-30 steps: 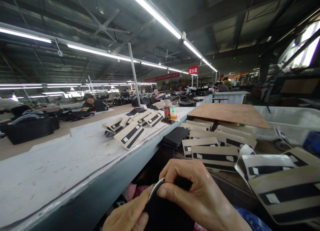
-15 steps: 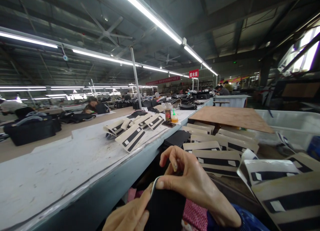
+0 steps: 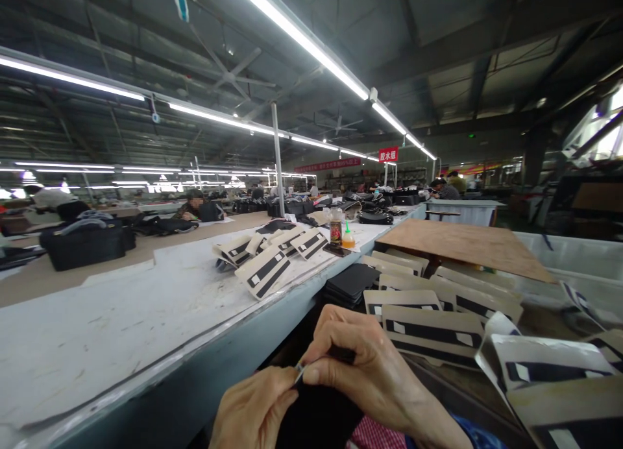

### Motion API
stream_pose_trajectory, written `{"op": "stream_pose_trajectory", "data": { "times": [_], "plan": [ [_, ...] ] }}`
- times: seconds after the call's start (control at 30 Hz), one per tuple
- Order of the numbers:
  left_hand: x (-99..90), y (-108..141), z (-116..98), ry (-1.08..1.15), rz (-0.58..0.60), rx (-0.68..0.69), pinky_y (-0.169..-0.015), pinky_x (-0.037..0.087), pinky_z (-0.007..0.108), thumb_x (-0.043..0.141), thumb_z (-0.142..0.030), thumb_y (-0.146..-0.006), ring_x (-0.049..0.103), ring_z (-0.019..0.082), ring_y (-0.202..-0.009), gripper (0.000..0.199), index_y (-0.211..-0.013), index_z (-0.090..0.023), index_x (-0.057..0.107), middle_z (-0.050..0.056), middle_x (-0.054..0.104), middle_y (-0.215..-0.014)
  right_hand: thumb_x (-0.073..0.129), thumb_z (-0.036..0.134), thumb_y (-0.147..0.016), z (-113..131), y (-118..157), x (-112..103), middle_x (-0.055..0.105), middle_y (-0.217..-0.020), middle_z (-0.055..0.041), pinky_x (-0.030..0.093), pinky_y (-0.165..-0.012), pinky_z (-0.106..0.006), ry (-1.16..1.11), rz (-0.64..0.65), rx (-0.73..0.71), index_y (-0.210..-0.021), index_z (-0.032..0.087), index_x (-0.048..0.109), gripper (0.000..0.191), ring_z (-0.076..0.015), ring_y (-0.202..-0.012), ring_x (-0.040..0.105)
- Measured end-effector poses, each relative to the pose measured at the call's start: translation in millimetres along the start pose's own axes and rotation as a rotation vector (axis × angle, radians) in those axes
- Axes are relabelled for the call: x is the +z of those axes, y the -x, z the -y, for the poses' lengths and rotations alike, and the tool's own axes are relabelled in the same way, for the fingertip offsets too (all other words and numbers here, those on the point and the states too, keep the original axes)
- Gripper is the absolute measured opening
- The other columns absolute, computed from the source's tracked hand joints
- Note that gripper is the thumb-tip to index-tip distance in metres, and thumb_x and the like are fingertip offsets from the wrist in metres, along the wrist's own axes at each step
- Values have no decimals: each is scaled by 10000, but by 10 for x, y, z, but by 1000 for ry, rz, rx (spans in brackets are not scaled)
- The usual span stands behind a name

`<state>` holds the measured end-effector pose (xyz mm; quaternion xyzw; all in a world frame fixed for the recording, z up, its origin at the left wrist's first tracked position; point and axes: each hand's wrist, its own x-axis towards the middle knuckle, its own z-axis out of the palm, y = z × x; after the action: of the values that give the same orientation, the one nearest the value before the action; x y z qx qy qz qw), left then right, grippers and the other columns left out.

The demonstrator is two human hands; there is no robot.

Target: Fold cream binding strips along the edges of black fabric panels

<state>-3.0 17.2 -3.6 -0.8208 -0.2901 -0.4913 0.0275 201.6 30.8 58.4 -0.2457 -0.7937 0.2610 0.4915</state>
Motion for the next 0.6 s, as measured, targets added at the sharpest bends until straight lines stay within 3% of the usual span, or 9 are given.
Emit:
{"op": "stream_pose_trajectory", "data": {
  "times": [0.1,0.23,0.3,0.37,0.47,0.6],
  "plan": [
    [63,24,37,38,28,-10,-691,552,141,516,-114,-1021,706,93,-648,176,-1075,-255,606,-47,704,-788,689,652,-899,-86,-34,53,586,-688,26,413,-615,-246,-151,19,161,-662,168,658,540,-118,-657,539],
    [91,31,85,54,65,-116,-639,527,137,497,-153,-1034,689,99,-625,158,-932,-243,578,-53,659,-736,363,733,-1012,-202,-37,93,631,-721,-11,455,-609,-261,-316,-50,333,-936,150,748,702,-134,-634,563],
    [103,38,102,63,71,-149,-639,527,141,488,-182,-1043,695,105,-640,160,-928,-242,580,-50,669,-748,338,678,-1048,-212,-11,102,708,-843,-59,509,-711,-285,-189,-53,288,-1015,154,770,680,-170,-763,647],
    [126,52,115,75,80,-162,-647,531,144,470,-194,-1050,693,105,-645,175,-924,-241,582,-50,672,-757,434,616,-1050,-197,19,120,740,-899,-74,519,-760,-287,14,13,195,-973,165,788,578,-186,-835,678],
    [191,86,129,71,92,-166,-630,532,143,447,-198,-1057,674,97,-624,198,-923,-234,589,-46,670,-757,507,493,-1062,-193,64,181,732,-838,-63,510,-694,-252,243,54,85,-877,165,781,465,-168,-769,684],
    [353,153,140,-63,4,-188,-617,537,150,412,-252,-1091,697,104,-630,260,-912,-218,597,-21,697,-740,464,419,-1086,-327,163,285,705,-763,-44,509,-625,-225,414,-48,28,-789,191,742,466,-154,-683,690]
  ]
}}
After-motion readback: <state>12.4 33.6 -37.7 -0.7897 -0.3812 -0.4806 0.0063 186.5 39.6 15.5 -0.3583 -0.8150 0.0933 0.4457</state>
